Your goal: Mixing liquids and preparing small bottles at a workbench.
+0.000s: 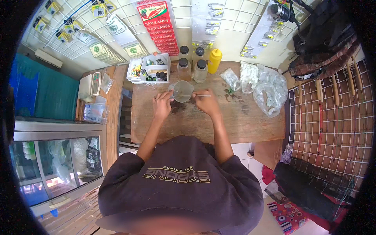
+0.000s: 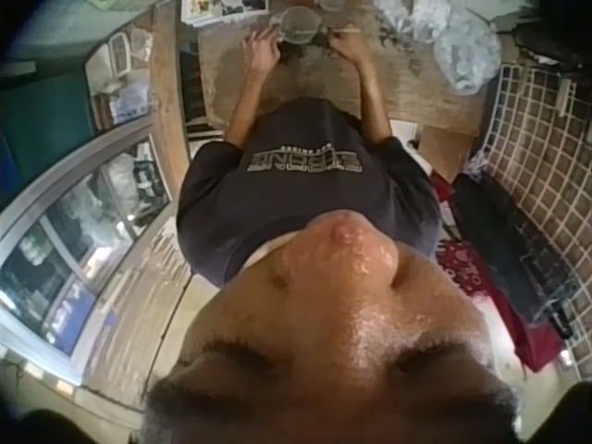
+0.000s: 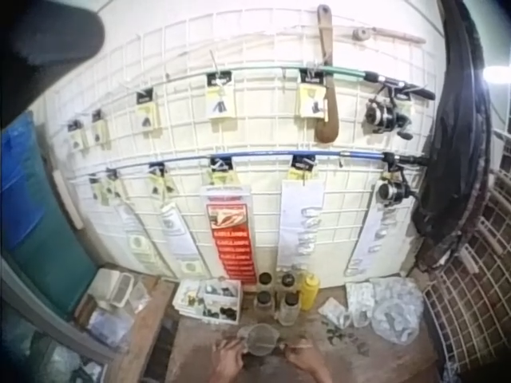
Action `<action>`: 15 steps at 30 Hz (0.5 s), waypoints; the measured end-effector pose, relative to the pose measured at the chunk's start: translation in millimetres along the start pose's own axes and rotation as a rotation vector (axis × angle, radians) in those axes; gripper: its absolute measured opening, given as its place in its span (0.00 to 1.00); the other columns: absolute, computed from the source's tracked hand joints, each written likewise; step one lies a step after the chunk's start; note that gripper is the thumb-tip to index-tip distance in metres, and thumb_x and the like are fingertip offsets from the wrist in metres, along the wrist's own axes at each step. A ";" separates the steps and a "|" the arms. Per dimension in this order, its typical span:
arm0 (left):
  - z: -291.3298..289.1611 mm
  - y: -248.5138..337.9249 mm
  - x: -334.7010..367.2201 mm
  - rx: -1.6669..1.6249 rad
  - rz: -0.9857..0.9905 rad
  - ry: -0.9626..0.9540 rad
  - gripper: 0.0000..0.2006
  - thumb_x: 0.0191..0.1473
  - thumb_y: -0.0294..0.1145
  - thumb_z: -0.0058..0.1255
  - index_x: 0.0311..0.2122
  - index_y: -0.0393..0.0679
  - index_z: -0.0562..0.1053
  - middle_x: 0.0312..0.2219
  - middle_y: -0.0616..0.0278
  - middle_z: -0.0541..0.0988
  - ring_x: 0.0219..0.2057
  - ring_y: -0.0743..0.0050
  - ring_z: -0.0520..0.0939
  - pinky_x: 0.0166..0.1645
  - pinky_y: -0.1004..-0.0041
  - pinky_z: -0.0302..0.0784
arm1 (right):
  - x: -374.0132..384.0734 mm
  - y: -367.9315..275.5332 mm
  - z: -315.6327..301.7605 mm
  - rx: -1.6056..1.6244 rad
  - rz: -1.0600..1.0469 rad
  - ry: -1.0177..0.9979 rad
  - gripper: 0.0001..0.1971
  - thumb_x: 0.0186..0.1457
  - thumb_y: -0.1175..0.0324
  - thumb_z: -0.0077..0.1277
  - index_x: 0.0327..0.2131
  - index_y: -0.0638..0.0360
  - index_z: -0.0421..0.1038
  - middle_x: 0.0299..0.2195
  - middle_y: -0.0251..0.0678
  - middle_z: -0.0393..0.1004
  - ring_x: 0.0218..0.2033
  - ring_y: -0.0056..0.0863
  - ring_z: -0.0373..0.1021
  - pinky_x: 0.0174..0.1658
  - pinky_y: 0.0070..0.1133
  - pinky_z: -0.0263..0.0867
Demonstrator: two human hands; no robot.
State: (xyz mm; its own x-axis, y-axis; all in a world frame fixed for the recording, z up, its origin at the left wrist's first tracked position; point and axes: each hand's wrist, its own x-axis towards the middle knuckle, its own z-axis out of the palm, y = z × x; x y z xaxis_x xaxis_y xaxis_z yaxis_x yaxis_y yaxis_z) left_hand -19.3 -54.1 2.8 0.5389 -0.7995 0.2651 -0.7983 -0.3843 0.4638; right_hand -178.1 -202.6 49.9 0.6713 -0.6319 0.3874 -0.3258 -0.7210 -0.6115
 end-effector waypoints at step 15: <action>5.0 -6.1 -0.9 0.027 0.002 0.020 0.21 0.47 0.28 0.56 0.50 0.51 0.74 0.43 0.70 0.78 0.43 0.70 0.75 0.51 0.61 0.61 | 0.8 1.9 -0.4 0.046 0.109 -0.050 0.09 0.53 0.68 0.50 0.33 0.61 0.78 0.27 0.48 0.77 0.33 0.40 0.71 0.35 0.31 0.68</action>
State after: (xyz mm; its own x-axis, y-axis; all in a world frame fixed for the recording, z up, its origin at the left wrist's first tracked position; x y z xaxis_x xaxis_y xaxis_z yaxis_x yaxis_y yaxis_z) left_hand -16.2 -53.3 -4.5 0.5422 -0.7910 0.2834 -0.8063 -0.3949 0.4404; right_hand -178.5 -204.7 49.3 0.6661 -0.6902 0.2828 -0.3688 -0.6344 -0.6794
